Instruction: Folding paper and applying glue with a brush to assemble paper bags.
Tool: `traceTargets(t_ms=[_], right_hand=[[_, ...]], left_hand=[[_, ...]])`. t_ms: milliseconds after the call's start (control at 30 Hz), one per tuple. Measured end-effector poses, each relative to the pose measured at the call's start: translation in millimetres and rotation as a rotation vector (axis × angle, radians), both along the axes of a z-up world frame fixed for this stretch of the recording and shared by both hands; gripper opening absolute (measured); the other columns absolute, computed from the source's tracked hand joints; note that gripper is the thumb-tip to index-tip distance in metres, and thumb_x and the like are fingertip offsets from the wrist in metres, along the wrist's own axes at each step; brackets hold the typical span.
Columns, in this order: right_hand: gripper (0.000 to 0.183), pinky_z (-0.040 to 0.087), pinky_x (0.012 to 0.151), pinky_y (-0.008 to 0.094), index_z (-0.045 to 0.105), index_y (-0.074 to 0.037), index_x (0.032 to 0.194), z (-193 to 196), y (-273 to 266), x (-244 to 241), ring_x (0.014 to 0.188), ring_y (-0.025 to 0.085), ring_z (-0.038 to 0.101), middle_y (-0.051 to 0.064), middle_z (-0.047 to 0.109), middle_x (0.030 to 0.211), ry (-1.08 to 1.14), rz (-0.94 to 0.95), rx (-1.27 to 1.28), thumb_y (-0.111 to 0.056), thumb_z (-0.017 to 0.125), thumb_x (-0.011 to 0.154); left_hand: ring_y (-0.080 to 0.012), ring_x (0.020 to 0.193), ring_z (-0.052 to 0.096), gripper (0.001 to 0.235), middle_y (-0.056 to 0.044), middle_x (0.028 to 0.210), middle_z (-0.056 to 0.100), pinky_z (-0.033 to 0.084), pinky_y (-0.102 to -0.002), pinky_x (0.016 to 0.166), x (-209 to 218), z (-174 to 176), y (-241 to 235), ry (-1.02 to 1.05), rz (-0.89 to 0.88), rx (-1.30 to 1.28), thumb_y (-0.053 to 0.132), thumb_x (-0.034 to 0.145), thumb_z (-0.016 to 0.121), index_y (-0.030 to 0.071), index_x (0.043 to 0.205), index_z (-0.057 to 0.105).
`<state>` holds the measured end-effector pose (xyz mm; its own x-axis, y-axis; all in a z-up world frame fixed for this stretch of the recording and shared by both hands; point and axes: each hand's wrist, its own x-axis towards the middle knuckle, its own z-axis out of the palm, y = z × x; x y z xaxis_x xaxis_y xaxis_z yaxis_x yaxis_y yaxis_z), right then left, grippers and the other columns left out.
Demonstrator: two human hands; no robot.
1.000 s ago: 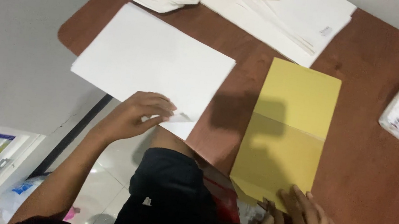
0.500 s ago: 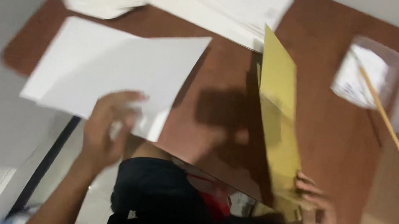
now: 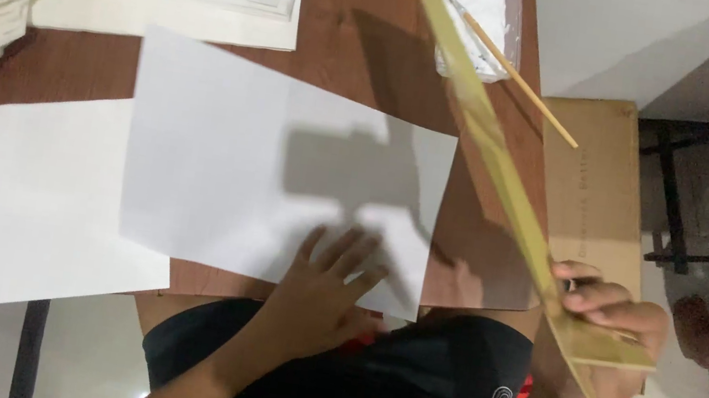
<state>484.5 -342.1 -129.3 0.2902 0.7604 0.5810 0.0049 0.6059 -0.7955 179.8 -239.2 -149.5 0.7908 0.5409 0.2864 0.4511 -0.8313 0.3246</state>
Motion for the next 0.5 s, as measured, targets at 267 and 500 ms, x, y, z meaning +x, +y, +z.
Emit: traceTargets(t_ms=[267, 500], right_hand=[[0.016, 0.059, 0.114, 0.047, 0.05, -0.01, 0.1, -3, -3, -7, 0.114, 0.035, 0.071, 0.01, 0.07, 0.101, -0.025, -0.11, -0.022, -0.023, 0.059, 0.104], [0.007, 0.064, 0.103, 0.048, 0.065, -0.009, 0.1, 20, 35, -72, 0.108, 0.034, 0.075, 0.01, 0.074, 0.101, -0.323, -0.1, -0.084, -0.015, 0.065, 0.097]], left_hand=[[-0.0454, 0.142, 0.046, 0.046, -0.016, 0.155, 0.05, 0.035, -0.073, 0.107, -68, 14, 59, 0.215, 0.357, 0.249, 0.044, 0.092, 0.067, 0.018, 0.129, 0.065], [-0.0381, 0.145, 0.044, 0.077, -0.015, 0.158, 0.048, 0.029, -0.065, 0.114, -69, 10, 52, 0.288, 0.573, 0.126, 0.07, 0.083, 0.065, 0.025, 0.145, 0.056]])
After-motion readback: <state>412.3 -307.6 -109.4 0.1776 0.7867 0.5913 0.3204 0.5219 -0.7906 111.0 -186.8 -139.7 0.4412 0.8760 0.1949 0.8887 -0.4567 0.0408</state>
